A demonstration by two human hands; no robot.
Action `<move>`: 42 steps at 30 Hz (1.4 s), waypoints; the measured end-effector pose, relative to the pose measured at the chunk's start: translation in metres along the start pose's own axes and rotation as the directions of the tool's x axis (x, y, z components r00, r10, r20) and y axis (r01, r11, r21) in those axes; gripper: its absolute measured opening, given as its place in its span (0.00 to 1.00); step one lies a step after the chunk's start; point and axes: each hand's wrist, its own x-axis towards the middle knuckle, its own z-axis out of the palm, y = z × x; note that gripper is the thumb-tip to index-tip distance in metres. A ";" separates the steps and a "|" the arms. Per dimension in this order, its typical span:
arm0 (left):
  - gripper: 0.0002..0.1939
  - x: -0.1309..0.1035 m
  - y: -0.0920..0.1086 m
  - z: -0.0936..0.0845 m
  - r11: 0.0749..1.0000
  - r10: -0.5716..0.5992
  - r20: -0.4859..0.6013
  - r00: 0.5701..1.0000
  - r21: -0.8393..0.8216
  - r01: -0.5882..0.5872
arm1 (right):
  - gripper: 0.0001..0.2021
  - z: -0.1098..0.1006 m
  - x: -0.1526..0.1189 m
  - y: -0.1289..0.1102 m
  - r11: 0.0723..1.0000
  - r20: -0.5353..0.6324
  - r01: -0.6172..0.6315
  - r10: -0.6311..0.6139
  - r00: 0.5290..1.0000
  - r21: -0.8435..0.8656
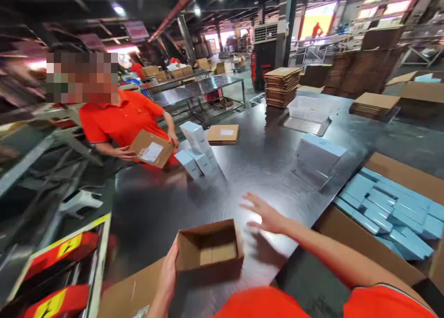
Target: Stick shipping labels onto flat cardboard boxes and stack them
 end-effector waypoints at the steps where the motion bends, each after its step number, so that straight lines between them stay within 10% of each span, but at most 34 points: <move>1: 0.24 -0.002 -0.005 -0.006 0.999 0.035 0.014 0.999 0.035 -0.036 | 0.26 -0.031 -0.001 0.033 0.991 -0.097 -0.102 0.093 0.991 -0.090; 3: 0.25 -0.004 -0.012 -0.013 0.995 0.057 0.013 0.998 0.080 -0.058 | 0.32 -0.101 -0.006 0.106 0.865 -0.371 -0.430 0.322 0.871 -0.259; 5: 0.26 -0.003 -0.012 -0.011 0.993 0.021 -0.025 0.999 0.117 -0.018 | 0.41 -0.160 -0.016 0.173 0.624 -0.570 -0.731 0.506 0.647 -0.276; 8: 0.26 0.003 -0.004 0.004 0.991 -0.010 -0.035 0.999 0.130 0.014 | 0.37 -0.197 -0.025 0.221 0.621 -0.403 -0.748 0.638 0.656 -0.234; 10: 0.27 0.005 0.003 0.020 0.993 0.035 0.028 0.999 0.111 -0.038 | 0.33 -0.185 -0.018 0.203 0.728 -0.288 -0.645 0.583 0.760 -0.230; 13: 0.29 0.005 0.007 0.042 0.985 0.116 0.110 0.987 0.117 -0.128 | 0.35 -0.140 0.005 0.114 0.905 -0.234 -0.419 0.393 0.890 -0.077; 16: 0.28 0.005 0.003 0.058 0.991 0.105 0.098 0.990 0.071 -0.112 | 0.37 -0.100 0.022 0.010 0.974 -0.200 -0.129 0.166 0.966 0.188; 19: 0.29 0.005 -0.002 0.066 0.999 0.006 0.070 0.998 0.031 -0.008 | 0.34 -0.062 0.019 -0.042 0.966 0.055 0.003 -0.018 0.998 0.257; 22: 0.28 0.002 0.004 0.074 0.998 0.052 0.079 0.996 -0.032 -0.049 | 0.30 -0.025 0.002 -0.030 0.972 0.350 -0.049 -0.035 0.936 0.228; 27: 0.16 -0.018 0.022 0.083 0.925 0.305 -0.107 0.946 0.268 -0.268 | 0.40 0.018 -0.014 0.020 0.904 0.391 -0.241 0.091 0.916 0.354; 34: 0.19 -0.056 0.028 0.076 0.487 0.382 0.533 0.755 0.578 -0.654 | 0.32 0.082 -0.010 0.013 0.929 0.163 -0.161 0.112 0.980 0.334; 38: 0.35 -0.036 0.043 0.074 0.318 0.428 0.524 0.737 0.676 -0.665 | 0.21 0.081 -0.006 0.025 0.982 0.309 -0.046 -0.014 0.951 0.184; 42: 0.43 0.009 0.046 0.079 0.302 0.304 0.497 0.813 0.759 -0.577 | 0.23 0.056 -0.009 0.032 0.973 0.479 -0.141 0.038 0.877 0.181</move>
